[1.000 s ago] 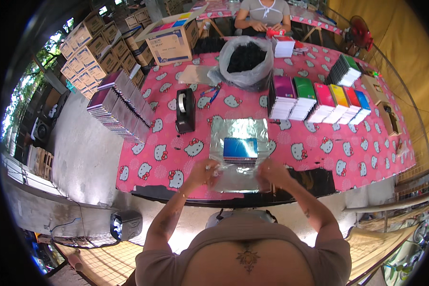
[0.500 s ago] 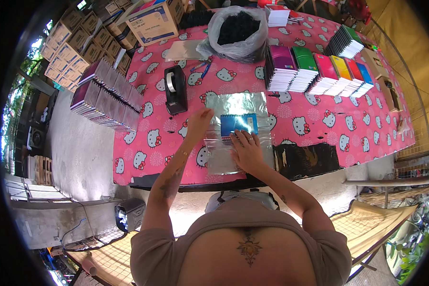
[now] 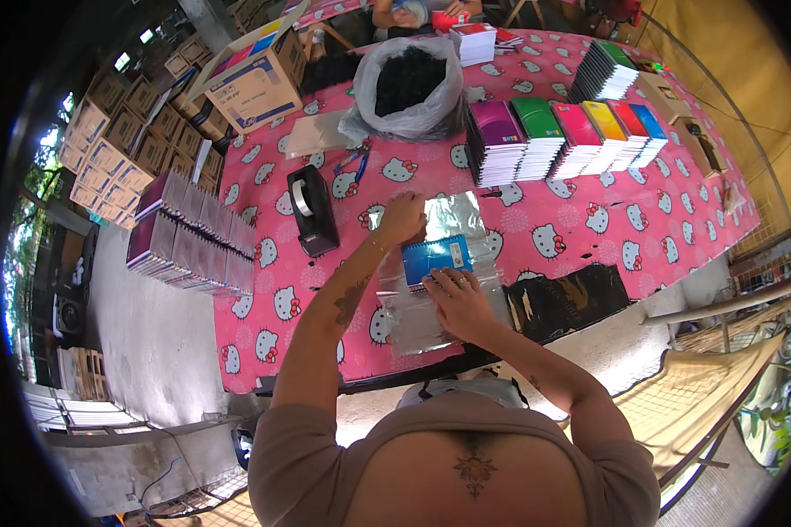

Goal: The person picks up notebooks from a table and places them one at a time into silver plastic packaging, then seals each package using adhesive tape from a dispenser.

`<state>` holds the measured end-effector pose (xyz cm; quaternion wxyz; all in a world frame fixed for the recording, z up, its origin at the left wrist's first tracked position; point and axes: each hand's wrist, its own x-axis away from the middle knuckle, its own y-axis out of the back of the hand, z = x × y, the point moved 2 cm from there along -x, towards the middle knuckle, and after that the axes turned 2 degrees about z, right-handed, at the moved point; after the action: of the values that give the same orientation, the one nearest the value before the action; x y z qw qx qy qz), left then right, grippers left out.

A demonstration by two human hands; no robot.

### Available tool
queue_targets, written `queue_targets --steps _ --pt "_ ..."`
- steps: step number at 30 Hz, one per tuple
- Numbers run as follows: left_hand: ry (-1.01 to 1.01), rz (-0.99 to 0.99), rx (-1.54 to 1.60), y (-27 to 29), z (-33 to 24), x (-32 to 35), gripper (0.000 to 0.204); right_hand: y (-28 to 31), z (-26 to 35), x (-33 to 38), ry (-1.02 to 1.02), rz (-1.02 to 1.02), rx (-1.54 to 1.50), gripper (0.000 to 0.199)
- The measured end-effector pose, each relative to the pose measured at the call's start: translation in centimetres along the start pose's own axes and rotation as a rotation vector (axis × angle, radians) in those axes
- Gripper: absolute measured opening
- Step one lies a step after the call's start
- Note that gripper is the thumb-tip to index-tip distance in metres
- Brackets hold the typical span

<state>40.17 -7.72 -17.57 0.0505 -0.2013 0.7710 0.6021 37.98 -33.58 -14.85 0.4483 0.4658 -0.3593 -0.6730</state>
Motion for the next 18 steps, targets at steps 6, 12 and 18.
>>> queue_targets --steps 6,12,18 --pt "-0.017 0.130 -0.092 0.0 1.2 1.4 0.028 0.6 0.5 0.0 0.064 0.012 -0.016 0.056" --pt "0.004 0.082 0.021 3.8 -3.5 1.4 0.018 0.7 -0.7 0.3 0.090 0.022 0.012 0.059" --pt "0.168 0.095 0.025 6.2 -5.3 4.9 0.018 0.5 -0.5 -0.3 0.135 0.015 0.011 0.058"
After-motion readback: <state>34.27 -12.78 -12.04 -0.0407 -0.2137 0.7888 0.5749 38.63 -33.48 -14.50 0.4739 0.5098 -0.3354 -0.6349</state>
